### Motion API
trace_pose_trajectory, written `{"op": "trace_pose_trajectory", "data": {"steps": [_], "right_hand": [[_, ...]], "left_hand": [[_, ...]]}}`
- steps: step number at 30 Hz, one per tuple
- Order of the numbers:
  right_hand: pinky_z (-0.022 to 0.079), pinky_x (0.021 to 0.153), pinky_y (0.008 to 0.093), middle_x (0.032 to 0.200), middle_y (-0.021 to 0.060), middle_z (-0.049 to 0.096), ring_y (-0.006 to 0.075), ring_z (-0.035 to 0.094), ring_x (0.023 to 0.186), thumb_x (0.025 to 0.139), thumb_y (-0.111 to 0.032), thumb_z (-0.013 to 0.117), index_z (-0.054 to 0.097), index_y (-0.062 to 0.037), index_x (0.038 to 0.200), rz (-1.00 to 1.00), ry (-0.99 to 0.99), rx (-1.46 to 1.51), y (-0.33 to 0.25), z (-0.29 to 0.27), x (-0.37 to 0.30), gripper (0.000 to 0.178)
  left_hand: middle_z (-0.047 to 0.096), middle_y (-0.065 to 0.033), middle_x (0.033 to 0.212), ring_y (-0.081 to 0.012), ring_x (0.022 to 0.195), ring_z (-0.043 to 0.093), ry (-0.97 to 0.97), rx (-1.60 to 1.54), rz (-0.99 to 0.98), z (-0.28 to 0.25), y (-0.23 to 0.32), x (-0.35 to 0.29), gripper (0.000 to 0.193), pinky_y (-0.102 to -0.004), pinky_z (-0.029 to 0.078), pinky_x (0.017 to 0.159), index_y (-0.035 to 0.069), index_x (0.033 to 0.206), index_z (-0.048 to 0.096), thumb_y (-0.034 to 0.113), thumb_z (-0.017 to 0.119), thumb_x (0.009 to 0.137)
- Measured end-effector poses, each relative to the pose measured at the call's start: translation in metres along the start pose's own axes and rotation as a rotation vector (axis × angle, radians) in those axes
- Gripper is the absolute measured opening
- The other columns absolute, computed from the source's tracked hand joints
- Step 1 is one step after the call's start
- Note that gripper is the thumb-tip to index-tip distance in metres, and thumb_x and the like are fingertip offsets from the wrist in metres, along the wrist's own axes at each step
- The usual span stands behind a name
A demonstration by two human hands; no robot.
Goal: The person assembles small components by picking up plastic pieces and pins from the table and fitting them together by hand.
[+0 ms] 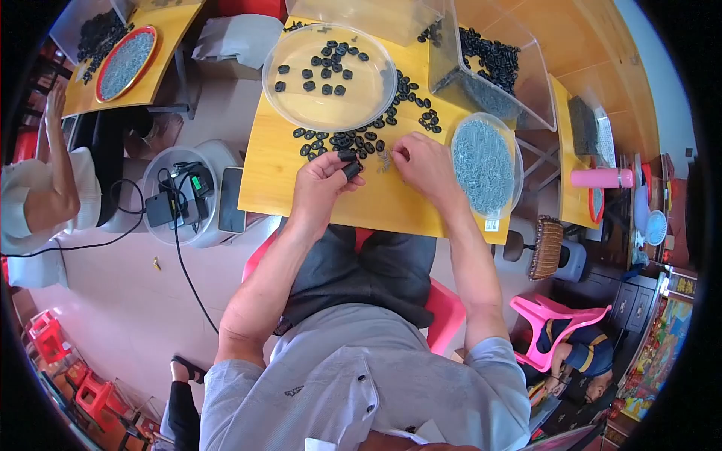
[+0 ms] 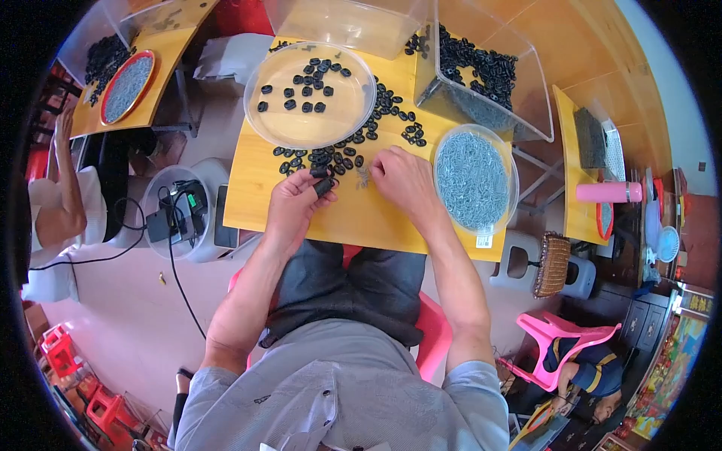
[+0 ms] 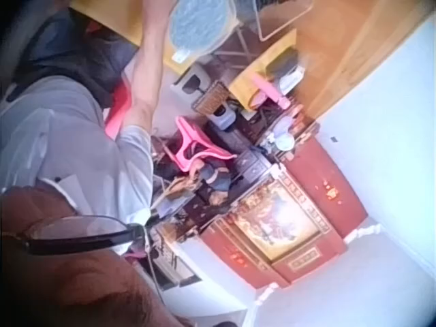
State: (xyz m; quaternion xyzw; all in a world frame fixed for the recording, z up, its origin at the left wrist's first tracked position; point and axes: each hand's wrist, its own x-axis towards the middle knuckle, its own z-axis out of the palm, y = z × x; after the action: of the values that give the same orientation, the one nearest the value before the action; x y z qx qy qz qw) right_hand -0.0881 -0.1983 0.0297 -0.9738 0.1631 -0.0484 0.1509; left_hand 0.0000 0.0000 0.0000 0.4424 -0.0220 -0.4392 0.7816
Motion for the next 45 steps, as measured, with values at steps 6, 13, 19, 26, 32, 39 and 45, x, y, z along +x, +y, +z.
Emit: {"op": "trace_pose_trajectory", "data": {"steps": [6, 13, 19, 26, 32, 39, 45], "right_hand": [[0.051, 0.065, 0.0425, 0.082, 0.0098, 0.065, 0.0319, 0.065, 0.074, 0.080, -0.012, 0.065, 0.066, -0.0056, 0.079, -0.015, 0.055, 0.106, 0.000, -0.008, -0.001, 0.007], [0.051, 0.067, 0.0417, 0.081, 0.0078, 0.063, 0.0318, 0.063, 0.071, 0.077, -0.010, 0.066, 0.066, -0.0084, 0.082, -0.146, 0.024, 0.051, 0.004, -0.009, 0.001, 0.005], [0.050, 0.068, 0.0416, 0.081, 0.0069, 0.062, 0.0320, 0.062, 0.072, 0.077, -0.009, 0.066, 0.065, -0.0094, 0.084, -0.113, -0.003, 0.020, -0.003, -0.015, 0.004, 0.008], [0.050, 0.069, 0.0421, 0.081, 0.0079, 0.061, 0.0325, 0.063, 0.074, 0.077, -0.008, 0.065, 0.064, -0.0091, 0.084, -0.141, -0.025, 0.019, 0.001, -0.015, 0.009, 0.007], [0.051, 0.070, 0.0414, 0.081, 0.0085, 0.062, 0.0307, 0.064, 0.077, 0.079, -0.010, 0.062, 0.065, -0.0093, 0.081, -0.180, -0.076, -0.030, -0.002, -0.015, 0.013, 0.004], [0.052, 0.064, 0.0414, 0.079, 0.0099, 0.064, 0.0313, 0.065, 0.072, 0.079, -0.012, 0.062, 0.065, -0.0071, 0.081, -0.179, -0.003, -0.001, 0.004, -0.018, 0.002, 0.006], [0.049, 0.060, 0.0273, 0.080, 0.0050, 0.068, 0.0132, 0.064, 0.067, 0.082, -0.008, 0.068, 0.066, -0.0036, 0.086, 0.174, 0.113, 0.719, -0.005, -0.025, -0.044, 0.006]], "left_hand": [[0.070, -0.0110, 0.097, -0.0166, 0.079, 0.067, 0.024, 0.034, -0.022, 0.001, 0.004, -0.001, 0.017, -0.0251, 0.052, 0.071, -0.002, 0.107, 0.062, -0.004, 0.057, 0.091], [0.069, -0.0082, 0.093, -0.0144, 0.078, 0.066, -0.005, -0.001, -0.046, 0.004, 0.005, -0.002, 0.015, -0.0240, 0.051, 0.070, -0.001, 0.105, 0.063, -0.002, 0.060, 0.090], [0.069, -0.0065, 0.090, -0.0135, 0.077, 0.067, -0.003, -0.024, -0.085, 0.004, 0.003, -0.002, 0.013, -0.0234, 0.051, 0.069, 0.001, 0.103, 0.064, 0.000, 0.061, 0.090], [0.069, -0.0074, 0.091, -0.0148, 0.078, 0.067, -0.020, -0.110, -0.092, 0.002, 0.005, -0.004, 0.013, -0.0246, 0.051, 0.070, 0.001, 0.104, 0.063, 0.001, 0.061, 0.091], [0.069, -0.0117, 0.097, -0.0168, 0.080, 0.066, -0.015, -0.089, -0.068, 0.001, 0.006, -0.004, 0.013, -0.0258, 0.051, 0.073, 0.001, 0.104, 0.062, 0.000, 0.058, 0.092], [0.069, -0.0090, 0.094, -0.0166, 0.080, 0.068, 0.001, 0.066, 0.007, 0.004, -0.015, 0.004, 0.016, -0.0262, 0.054, 0.072, -0.001, 0.104, 0.064, -0.004, 0.056, 0.090], [0.070, -0.0101, 0.095, -0.0168, 0.082, 0.069, 0.019, 0.195, 0.115, 0.016, -0.033, -0.004, 0.018, -0.0274, 0.055, 0.075, -0.002, 0.105, 0.063, -0.007, 0.055, 0.089]]}}
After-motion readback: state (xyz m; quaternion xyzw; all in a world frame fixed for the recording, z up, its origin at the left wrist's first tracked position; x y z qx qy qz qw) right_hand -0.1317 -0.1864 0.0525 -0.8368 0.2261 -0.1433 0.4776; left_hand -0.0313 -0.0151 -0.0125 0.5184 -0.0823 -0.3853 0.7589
